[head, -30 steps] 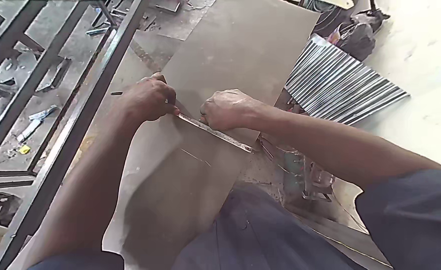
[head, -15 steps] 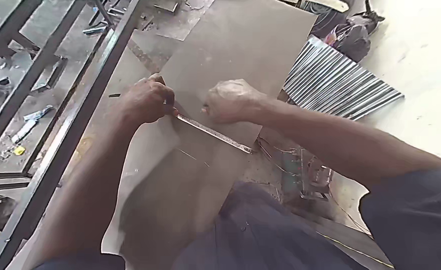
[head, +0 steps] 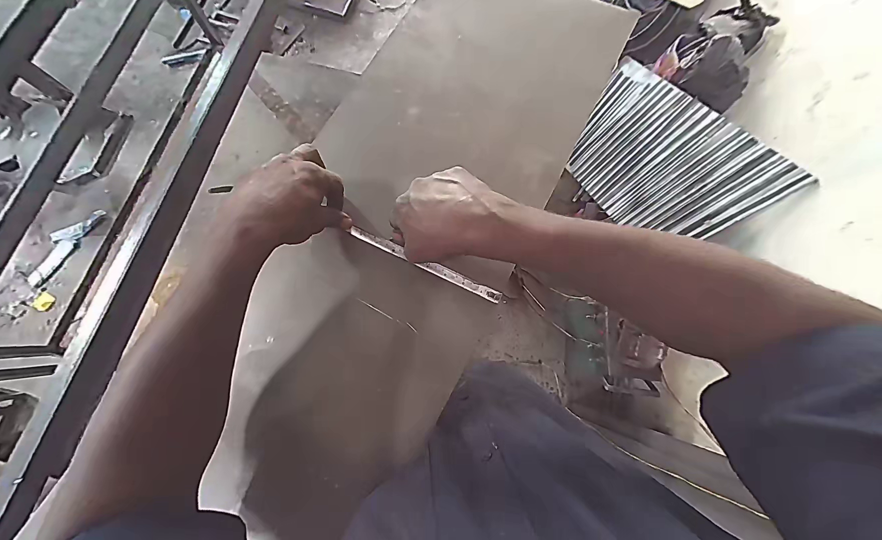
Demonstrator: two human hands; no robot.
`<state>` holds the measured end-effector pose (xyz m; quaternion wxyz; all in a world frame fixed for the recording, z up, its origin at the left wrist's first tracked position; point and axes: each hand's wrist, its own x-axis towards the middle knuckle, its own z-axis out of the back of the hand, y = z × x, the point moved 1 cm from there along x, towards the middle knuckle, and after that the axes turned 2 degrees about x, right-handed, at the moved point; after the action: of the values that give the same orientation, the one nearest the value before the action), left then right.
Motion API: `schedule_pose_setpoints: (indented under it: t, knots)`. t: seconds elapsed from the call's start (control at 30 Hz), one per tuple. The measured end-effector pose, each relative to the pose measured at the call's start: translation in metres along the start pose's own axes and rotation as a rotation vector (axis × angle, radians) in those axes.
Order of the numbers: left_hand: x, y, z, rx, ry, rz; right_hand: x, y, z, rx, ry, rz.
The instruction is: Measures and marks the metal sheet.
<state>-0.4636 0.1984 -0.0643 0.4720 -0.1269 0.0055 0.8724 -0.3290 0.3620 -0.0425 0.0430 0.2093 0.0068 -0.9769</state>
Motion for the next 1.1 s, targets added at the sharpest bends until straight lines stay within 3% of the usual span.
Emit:
schedule_pose_setpoints:
  t: [0.13,0.17,0.37,0.47,0.6,0.7,0.77,0.9,1.1]
  knots:
    - [-0.008,0.0,-0.002,-0.011,-0.019,-0.035,-0.007,-0.005,0.026,-0.093,-0.082,-0.229]
    - [-0.013,-0.002,0.004,-0.019,-0.045,-0.038,-0.011,-0.017,0.034,-0.064,-0.122,-0.214]
    - [-0.09,-0.025,0.031,-0.034,-0.235,0.167,-0.048,-0.073,0.03,0.311,-0.202,0.267]
    - [-0.135,-0.042,0.031,-0.022,-0.283,0.347,-0.053,-0.086,0.022,0.34,-0.222,0.402]
    - [-0.184,-0.088,0.009,-0.097,-0.206,0.643,-0.038,-0.092,0.008,0.351,-0.208,0.528]
    - [-0.202,-0.133,-0.021,-0.154,-0.165,0.835,-0.014,-0.092,-0.013,0.456,-0.059,0.611]
    - [-0.215,-0.158,-0.036,-0.17,-0.128,0.971,-0.003,-0.091,-0.023,0.526,0.037,0.613]
    - [-0.254,-0.186,-0.062,-0.233,-0.063,1.241,0.002,-0.09,-0.032,0.419,0.044,0.575]
    - [-0.26,-0.2,-0.074,-0.2,0.019,1.343,-0.002,-0.084,-0.031,0.291,0.031,0.507]
